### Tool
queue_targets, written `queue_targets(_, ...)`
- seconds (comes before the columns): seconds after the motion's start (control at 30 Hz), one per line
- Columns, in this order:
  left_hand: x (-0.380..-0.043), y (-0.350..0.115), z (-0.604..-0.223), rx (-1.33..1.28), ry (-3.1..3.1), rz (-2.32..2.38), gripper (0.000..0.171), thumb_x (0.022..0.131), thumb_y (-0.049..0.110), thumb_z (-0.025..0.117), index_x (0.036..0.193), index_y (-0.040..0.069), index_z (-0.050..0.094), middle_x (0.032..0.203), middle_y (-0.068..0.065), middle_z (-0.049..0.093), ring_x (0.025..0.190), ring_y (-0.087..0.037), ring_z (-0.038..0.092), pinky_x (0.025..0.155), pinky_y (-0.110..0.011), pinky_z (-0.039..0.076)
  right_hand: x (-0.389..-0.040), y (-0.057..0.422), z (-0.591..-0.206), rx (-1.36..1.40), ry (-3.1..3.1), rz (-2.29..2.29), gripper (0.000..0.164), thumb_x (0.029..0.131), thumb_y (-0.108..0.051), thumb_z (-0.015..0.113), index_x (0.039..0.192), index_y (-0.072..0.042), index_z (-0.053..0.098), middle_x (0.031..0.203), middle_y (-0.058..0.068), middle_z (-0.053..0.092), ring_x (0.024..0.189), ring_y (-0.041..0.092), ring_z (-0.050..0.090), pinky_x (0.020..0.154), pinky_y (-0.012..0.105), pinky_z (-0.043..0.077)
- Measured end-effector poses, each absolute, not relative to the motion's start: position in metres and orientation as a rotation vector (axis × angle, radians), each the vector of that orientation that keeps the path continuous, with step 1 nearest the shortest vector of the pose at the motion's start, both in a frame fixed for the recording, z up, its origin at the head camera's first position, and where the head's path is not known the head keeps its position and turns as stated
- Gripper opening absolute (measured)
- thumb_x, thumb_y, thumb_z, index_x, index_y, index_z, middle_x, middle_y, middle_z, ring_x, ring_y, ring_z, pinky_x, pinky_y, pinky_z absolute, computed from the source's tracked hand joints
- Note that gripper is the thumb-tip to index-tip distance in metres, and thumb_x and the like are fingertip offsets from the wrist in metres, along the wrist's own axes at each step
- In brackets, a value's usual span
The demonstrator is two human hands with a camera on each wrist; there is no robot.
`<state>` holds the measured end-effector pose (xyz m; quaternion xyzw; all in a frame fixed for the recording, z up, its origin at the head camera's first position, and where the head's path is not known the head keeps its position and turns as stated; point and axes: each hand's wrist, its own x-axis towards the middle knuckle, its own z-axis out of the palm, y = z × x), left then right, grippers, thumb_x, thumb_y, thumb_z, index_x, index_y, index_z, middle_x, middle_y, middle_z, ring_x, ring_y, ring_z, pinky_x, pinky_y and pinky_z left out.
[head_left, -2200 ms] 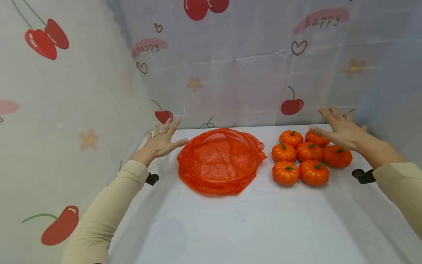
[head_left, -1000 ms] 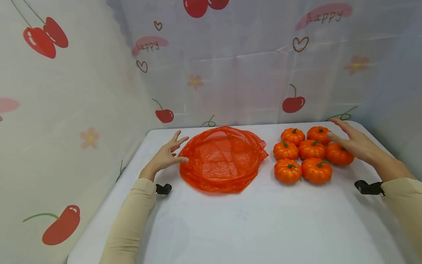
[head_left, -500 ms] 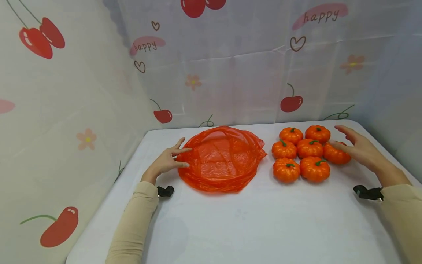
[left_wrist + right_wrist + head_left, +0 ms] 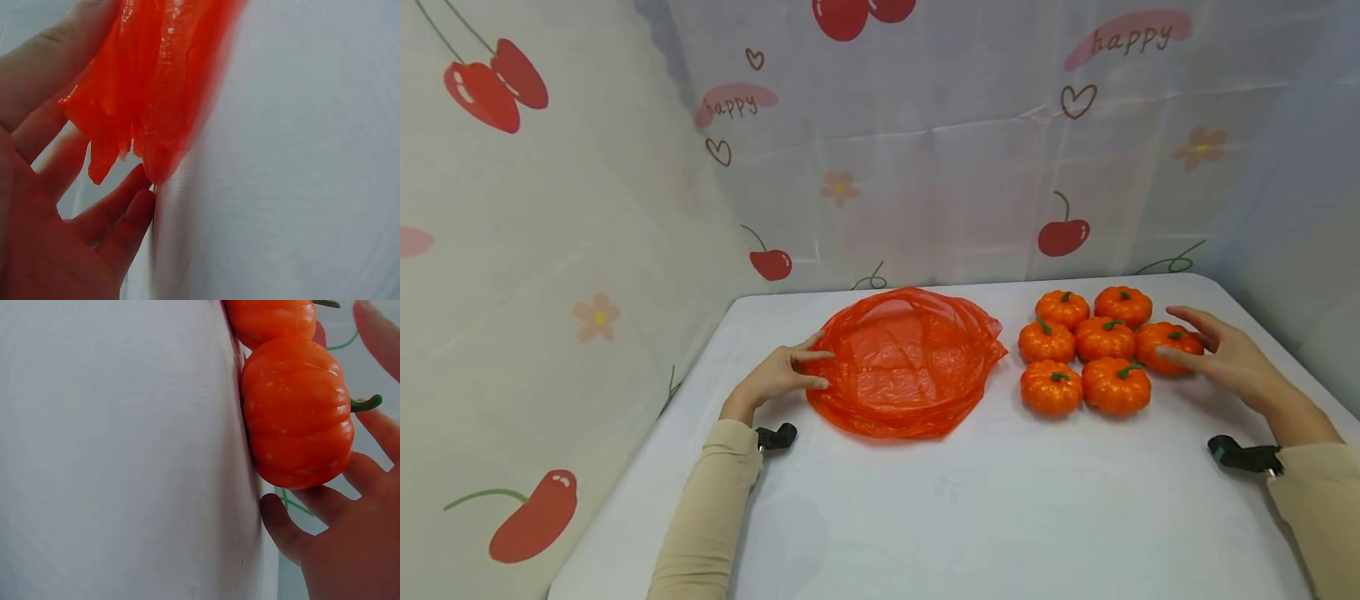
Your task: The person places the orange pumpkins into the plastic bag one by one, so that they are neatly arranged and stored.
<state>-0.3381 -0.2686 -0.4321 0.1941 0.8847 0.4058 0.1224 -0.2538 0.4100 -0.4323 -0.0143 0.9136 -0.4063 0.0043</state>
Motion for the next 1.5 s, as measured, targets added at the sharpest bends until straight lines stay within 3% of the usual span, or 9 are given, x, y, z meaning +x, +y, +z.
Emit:
queue_targets(0.33,-0.341,-0.271,-0.438,0.525,2.553,1.229,0.05,0.084,0.036,0.086,0.131,0.027,0.073,0.167,0.014,0.032,0.159,-0.027,0.022,0.101,-0.036,0.054,-0.25,0.415,-0.444,0.001,2.906,-1.2,0.092,0.091,-0.043,0.078,0.159,-0.004,0.029,0.157,0.037,0.026,0.134,0.06,0.029,0.102,0.079,0.032)
queue_targets(0.53,-0.34,-0.271,-0.44,0.513,2.549,1.246,0.047,0.084,0.034,0.087,0.128,0.024,0.075,0.166,0.011,0.036,0.16,-0.026,0.021,0.127,-0.052,0.026,-0.249,0.416,-0.447,0.014,2.911,-1.204,0.091,0.09,-0.042,0.08,0.158,-0.006,0.031,0.157,0.035,0.027,0.132,0.059,0.033,0.101,0.075,0.036)
queue_targets(0.63,-0.339,-0.271,-0.441,0.495,2.546,1.26,0.046,0.084,0.033,0.087,0.127,0.023,0.076,0.166,0.009,0.038,0.16,-0.026,0.021,0.129,-0.055,0.02,-0.249,0.417,-0.447,0.018,2.932,-1.192,0.089,0.089,-0.044,0.08,0.155,-0.007,0.035,0.155,0.034,0.031,0.13,0.057,0.037,0.094,0.061,0.044)
queue_targets(0.77,-0.338,-0.271,-0.443,0.489,2.551,1.256,0.045,0.084,0.033,0.086,0.127,0.023,0.076,0.166,0.009,0.038,0.16,-0.027,0.021,0.129,-0.054,0.02,-0.248,0.419,-0.445,0.014,2.982,-1.187,0.085,0.089,-0.045,0.08,0.153,-0.008,0.039,0.151,0.03,0.036,0.122,0.053,0.045,0.08,0.026,0.043)
queue_targets(0.9,-0.339,-0.272,-0.444,0.494,2.551,1.262,0.046,0.084,0.032,0.086,0.128,0.023,0.075,0.166,0.01,0.037,0.16,-0.027,0.02,0.129,-0.054,0.02,-0.247,0.418,-0.439,0.001,3.026,-1.21,0.081,0.09,-0.042,0.08,0.152,-0.009,0.041,0.142,0.016,0.044,0.111,0.031,0.053,0.068,0.01,0.04)
queue_targets(1.0,-0.339,-0.273,-0.444,0.499,2.541,1.277,0.046,0.085,0.031,0.086,0.129,0.022,0.075,0.166,0.011,0.035,0.161,-0.027,0.019,0.129,-0.053,0.02,-0.246,0.414,-0.432,-0.015,3.042,-1.232,0.079,0.09,-0.041,0.08,0.152,-0.01,0.043,0.132,-0.002,0.047,0.098,0.003,0.051,0.068,0.007,0.043)
queue_targets(1.13,-0.338,-0.274,-0.445,0.501,2.531,1.283,0.046,0.086,0.029,0.085,0.129,0.022,0.074,0.167,0.013,0.033,0.161,-0.024,0.017,0.129,-0.051,0.023,-0.247,0.405,-0.422,-0.037,3.033,-1.257,0.077,0.09,-0.042,0.08,0.151,-0.012,0.043,0.129,-0.011,0.046,0.089,-0.014,0.046,0.069,0.007,0.046)
queue_targets(1.33,-0.337,-0.275,-0.444,0.489,2.536,1.272,0.046,0.086,0.031,0.085,0.13,0.024,0.074,0.168,0.013,0.032,0.161,-0.024,0.016,0.126,-0.051,0.029,-0.249,0.39,-0.408,-0.061,2.996,-1.246,0.077,0.092,-0.045,0.076,0.154,-0.015,0.041,0.144,0.011,0.042,0.104,0.008,0.05,0.071,0.009,0.047)
queue_targets(1.5,-0.336,-0.274,-0.443,0.468,2.551,1.258,0.046,0.086,0.034,0.085,0.13,0.026,0.074,0.168,0.014,0.032,0.161,-0.023,0.017,0.124,-0.049,0.034,-0.249,0.384,-0.401,-0.088,2.974,-1.287,0.075,0.094,-0.042,0.075,0.156,-0.016,0.039,0.144,0.004,0.041,0.101,-0.004,0.046,0.073,0.006,0.045)
